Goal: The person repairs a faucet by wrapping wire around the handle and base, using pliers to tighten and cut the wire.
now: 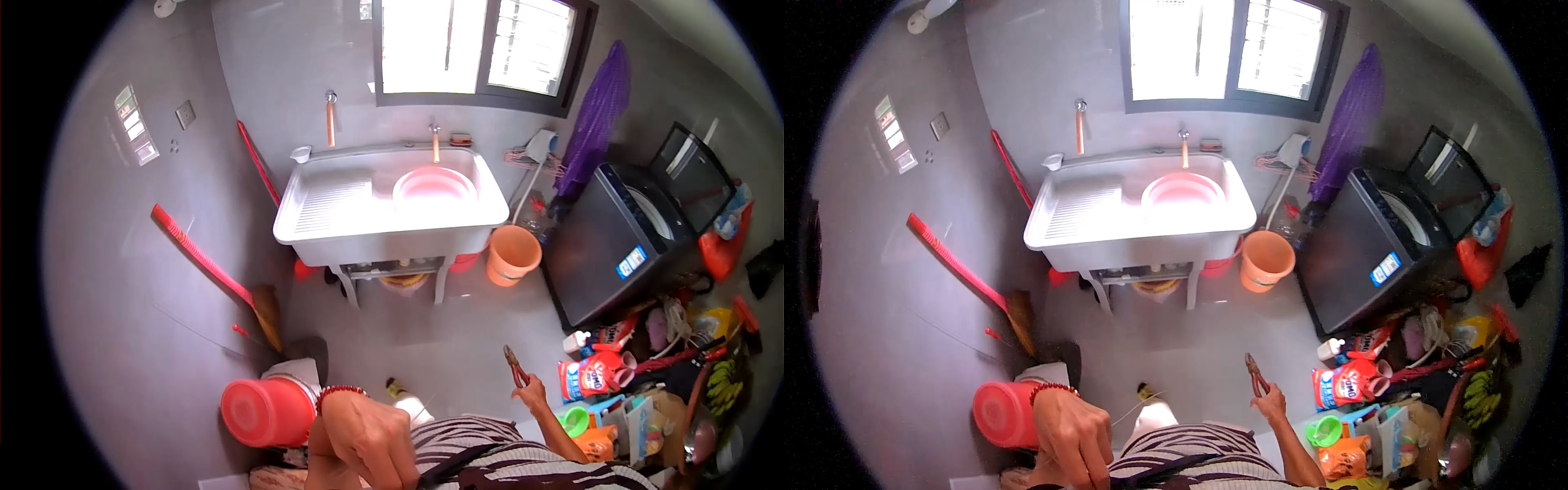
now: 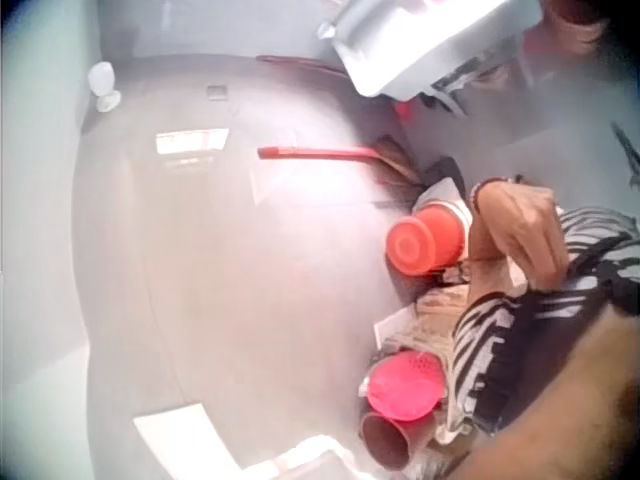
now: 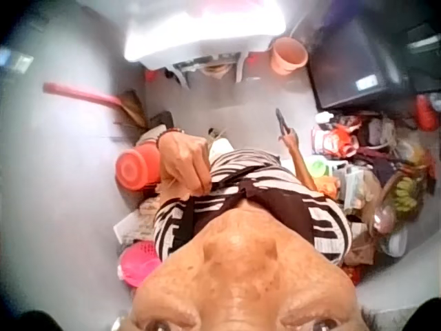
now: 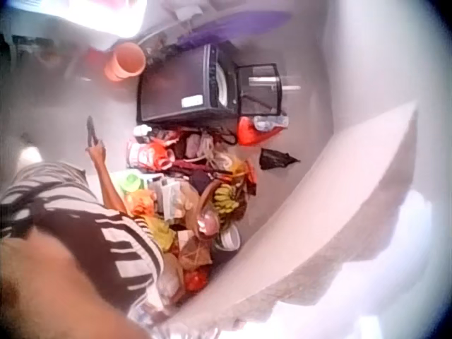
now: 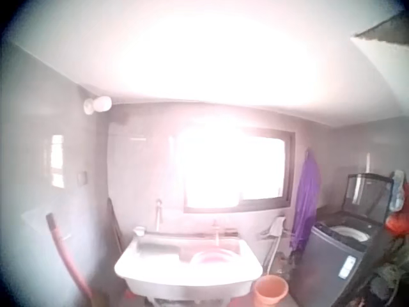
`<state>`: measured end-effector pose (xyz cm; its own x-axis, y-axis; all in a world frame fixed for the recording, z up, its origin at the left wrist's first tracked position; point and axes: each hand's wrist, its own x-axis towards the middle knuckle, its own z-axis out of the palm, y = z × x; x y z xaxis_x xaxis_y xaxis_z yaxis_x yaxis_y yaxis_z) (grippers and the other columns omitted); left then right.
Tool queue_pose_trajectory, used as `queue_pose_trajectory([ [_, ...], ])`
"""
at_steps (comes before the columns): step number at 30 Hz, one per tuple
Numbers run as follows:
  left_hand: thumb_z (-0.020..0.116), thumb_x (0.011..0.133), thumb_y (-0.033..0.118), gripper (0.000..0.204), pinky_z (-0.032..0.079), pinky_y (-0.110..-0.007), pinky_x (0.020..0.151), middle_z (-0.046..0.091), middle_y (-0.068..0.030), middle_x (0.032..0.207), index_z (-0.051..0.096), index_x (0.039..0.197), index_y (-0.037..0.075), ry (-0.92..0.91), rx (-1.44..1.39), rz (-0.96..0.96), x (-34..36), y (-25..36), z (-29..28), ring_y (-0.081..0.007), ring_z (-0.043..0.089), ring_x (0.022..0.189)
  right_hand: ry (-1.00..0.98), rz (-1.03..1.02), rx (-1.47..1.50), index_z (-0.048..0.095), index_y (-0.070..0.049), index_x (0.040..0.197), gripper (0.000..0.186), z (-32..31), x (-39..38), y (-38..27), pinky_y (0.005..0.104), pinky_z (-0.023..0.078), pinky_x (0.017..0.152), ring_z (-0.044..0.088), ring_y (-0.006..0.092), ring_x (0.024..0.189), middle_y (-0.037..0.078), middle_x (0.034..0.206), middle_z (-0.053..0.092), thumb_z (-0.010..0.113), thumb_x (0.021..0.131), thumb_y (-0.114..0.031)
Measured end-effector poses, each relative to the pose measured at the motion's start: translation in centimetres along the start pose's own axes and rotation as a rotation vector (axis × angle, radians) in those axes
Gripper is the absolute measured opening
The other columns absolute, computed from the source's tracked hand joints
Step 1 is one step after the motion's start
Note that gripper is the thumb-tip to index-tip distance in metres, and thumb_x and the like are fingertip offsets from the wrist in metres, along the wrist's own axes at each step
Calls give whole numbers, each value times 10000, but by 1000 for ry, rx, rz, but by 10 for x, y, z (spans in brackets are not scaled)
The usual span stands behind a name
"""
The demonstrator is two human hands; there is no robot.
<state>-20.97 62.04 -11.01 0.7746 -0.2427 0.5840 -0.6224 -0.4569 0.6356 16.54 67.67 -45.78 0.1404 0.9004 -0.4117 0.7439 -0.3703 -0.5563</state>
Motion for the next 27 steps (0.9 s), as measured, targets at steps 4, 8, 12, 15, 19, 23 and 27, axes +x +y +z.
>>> queue_pose_trajectory([
  [4,524,928,215,241,517,-283,613,650,-88,948,663,922,19,239,-47,-102,-76,5,-38,-254,650,768,-15,-67,220,571,-14,1053,589,57,74,-80,306,462,761,583,209,849,90,926,624,747,494,-74],
  [8,515,899,430,467,411,-281,412,598,-128,704,616,734,5,978,156,-58,-199,13,-45,-196,528,484,-80,-247,297,563,-24,1092,604,90,127,-190,310,470,736,587,203,817,81,897,618,726,512,-72],
  [12,300,937,555,641,315,-235,350,517,-113,550,546,675,23,1667,96,-114,-289,32,-56,-121,358,355,-145,-377,337,565,-44,1086,574,92,175,-308,299,464,667,556,188,717,44,775,562,702,532,-99],
  [15,177,971,510,632,237,-207,340,430,-71,536,501,722,27,1885,44,-265,-328,32,-92,-80,242,355,-187,-458,217,562,-41,1071,549,95,210,-393,309,460,655,549,201,692,52,748,542,688,542,-113],
  [19,173,970,518,613,213,-186,343,395,-46,552,477,727,44,2030,114,-448,-370,25,-133,-68,235,365,-219,-620,27,557,-40,1047,519,141,283,-476,351,462,658,566,259,695,92,753,565,680,553,-140],
  [23,237,974,497,563,194,-190,337,383,-43,558,439,718,38,2211,69,-306,-410,6,-197,-68,238,372,-310,-850,-70,542,-55,1048,471,199,352,-557,421,459,748,559,329,868,147,932,543,668,608,-167],
  [27,253,969,508,566,171,-194,358,379,-38,568,456,715,44,2309,-31,-222,-438,-4,-254,-72,232,395,-434,-876,-236,526,-77,1099,479,262,384,-628,438,454,743,555,346,890,138,996,513,632,641,-166],
])
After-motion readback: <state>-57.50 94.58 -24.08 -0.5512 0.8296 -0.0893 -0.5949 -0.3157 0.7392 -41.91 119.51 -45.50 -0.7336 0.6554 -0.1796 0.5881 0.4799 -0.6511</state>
